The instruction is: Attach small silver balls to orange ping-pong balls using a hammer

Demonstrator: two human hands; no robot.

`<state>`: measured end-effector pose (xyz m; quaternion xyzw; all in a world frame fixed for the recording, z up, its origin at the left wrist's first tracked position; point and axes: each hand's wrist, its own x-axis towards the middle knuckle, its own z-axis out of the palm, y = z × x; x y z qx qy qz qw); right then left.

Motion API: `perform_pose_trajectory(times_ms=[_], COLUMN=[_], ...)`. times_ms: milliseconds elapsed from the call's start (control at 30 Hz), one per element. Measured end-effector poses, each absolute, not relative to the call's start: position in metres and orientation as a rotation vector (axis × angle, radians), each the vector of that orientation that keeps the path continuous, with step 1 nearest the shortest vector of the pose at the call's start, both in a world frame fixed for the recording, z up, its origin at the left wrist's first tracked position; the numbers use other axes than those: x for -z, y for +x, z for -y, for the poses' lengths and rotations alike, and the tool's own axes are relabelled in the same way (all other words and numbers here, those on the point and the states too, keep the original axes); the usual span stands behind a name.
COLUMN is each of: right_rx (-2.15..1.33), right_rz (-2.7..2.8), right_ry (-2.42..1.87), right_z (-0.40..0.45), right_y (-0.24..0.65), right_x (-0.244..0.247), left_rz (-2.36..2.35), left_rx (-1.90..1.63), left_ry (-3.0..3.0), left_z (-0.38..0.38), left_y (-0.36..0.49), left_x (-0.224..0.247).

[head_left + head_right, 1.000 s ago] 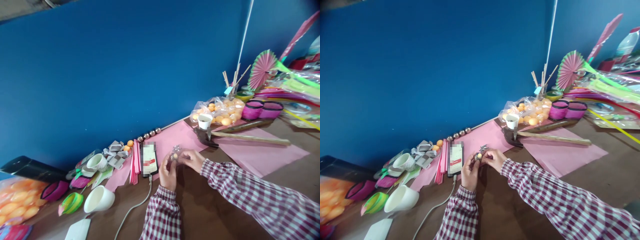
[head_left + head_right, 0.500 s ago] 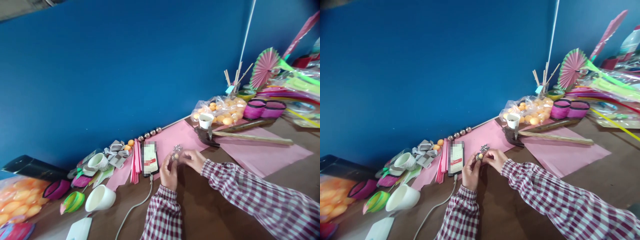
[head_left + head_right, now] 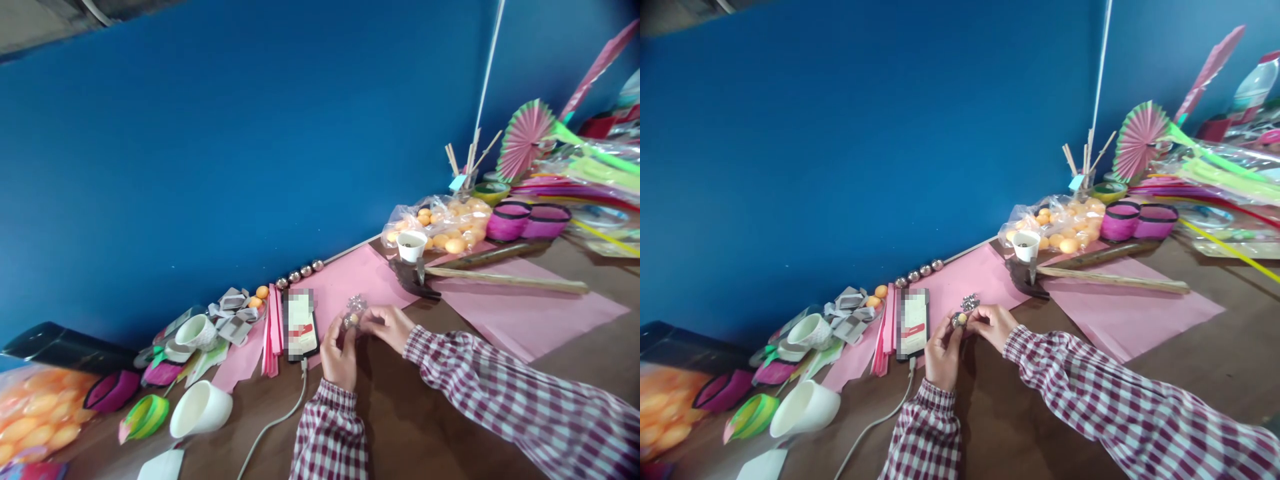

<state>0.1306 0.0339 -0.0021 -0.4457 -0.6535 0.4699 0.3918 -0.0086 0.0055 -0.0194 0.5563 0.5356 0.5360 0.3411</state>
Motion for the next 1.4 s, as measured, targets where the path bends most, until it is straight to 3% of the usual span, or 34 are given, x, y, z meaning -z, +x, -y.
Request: perform_pose_trajectory(times_ms=[867, 1100, 1400], right_rx=[-1.085, -1.264, -0.928], right_rz=[1.607, 1.499, 1.738], right_ry=[-1.218, -1.011, -0.990], right_z=[-0.0312, -0.0337, -0.0276], right_y=[0.1262, 0.1237, 0.1262], right_x=[0.0070, 0.0085, 0.0036], left_rz=[-1.430, -1.392, -1.318], left_rx=[-1.412, -1.424, -1.414], left_ry=[1.496, 1.465, 1.339], left_z=[-0.0043, -0.0051, -0.0028], left_y=[-0.0055, -0.0058, -0.0055], left_x=[0.0212, 0.0217, 0.0187])
